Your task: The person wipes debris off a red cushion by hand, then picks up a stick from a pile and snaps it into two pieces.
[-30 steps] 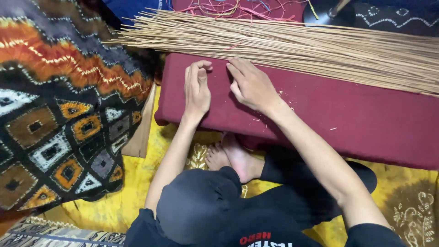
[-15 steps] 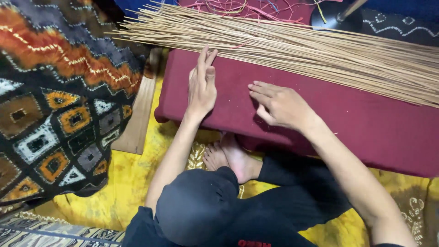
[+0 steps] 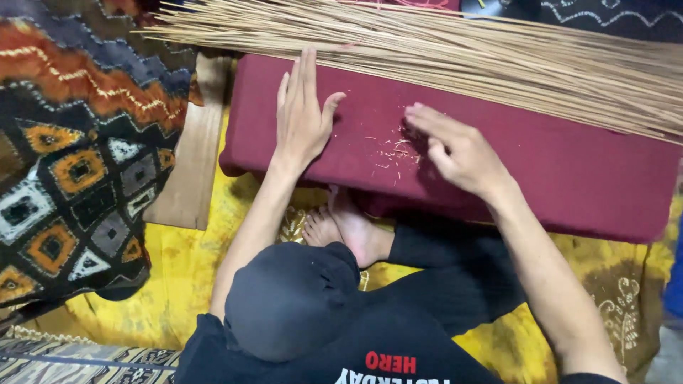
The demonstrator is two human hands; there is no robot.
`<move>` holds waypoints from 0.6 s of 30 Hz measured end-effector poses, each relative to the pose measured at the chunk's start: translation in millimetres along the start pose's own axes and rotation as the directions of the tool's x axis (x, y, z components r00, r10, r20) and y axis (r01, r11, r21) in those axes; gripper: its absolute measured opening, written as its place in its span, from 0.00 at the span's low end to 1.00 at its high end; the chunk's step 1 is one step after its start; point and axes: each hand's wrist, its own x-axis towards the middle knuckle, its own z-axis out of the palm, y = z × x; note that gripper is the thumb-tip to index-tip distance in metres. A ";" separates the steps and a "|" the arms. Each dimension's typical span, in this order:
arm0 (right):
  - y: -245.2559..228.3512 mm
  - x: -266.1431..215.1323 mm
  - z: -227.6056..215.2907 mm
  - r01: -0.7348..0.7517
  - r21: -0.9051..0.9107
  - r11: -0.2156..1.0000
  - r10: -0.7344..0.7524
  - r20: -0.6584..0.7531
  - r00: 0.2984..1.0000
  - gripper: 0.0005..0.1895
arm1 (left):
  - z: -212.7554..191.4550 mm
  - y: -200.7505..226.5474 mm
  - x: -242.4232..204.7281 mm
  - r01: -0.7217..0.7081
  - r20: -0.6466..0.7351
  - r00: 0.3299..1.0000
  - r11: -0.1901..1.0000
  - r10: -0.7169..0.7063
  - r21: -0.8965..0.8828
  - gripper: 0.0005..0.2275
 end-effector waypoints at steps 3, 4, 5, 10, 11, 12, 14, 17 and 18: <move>18.3 -1.7 -8.3 -0.024 0.063 0.998 0.037 -0.210 0.977 0.30 | -0.9 22.9 2.5 -0.386 -0.130 0.917 0.921 0.377 -0.052 0.26; 28.0 -0.3 -1.2 -0.020 0.058 0.998 0.032 -0.216 0.976 0.30 | 0.8 30.5 6.3 -0.393 -0.136 0.914 0.918 0.383 -0.050 0.26; 37.6 -1.5 7.6 0.014 0.004 1.000 -0.013 -0.180 0.984 0.29 | 2.9 38.4 5.8 -0.416 -0.090 0.909 0.887 0.406 -0.199 0.25; 31.8 -5.0 39.4 0.068 -0.066 0.995 -0.073 -0.073 0.995 0.31 | 13.1 41.9 12.4 -0.309 0.127 0.914 0.864 0.385 -0.397 0.25; 34.1 -5.6 37.3 0.073 -0.030 0.997 -0.075 -0.096 0.993 0.31 | 8.9 43.8 14.3 -0.286 0.158 0.915 0.871 0.372 -0.399 0.25; 36.2 -6.1 35.5 0.078 0.005 0.997 -0.077 -0.120 0.990 0.31 | 4.7 45.6 16.2 -0.263 0.188 0.914 0.878 0.359 -0.400 0.25; 50.0 4.7 28.0 0.088 -0.073 0.993 -0.097 -0.120 0.988 0.30 | 3.1 48.2 16.8 -0.248 0.205 0.916 0.887 0.346 -0.389 0.25; 47.3 10.4 37.2 0.162 -0.207 0.965 -0.186 -0.099 0.978 0.31 | -1.4 49.5 18.5 -0.224 0.234 0.915 0.896 0.328 -0.383 0.25; 42.3 9.7 43.8 0.222 -0.259 0.940 -0.247 -0.069 0.967 0.31 | -2.9 49.9 18.4 -0.205 0.250 0.914 0.897 0.319 -0.392 0.25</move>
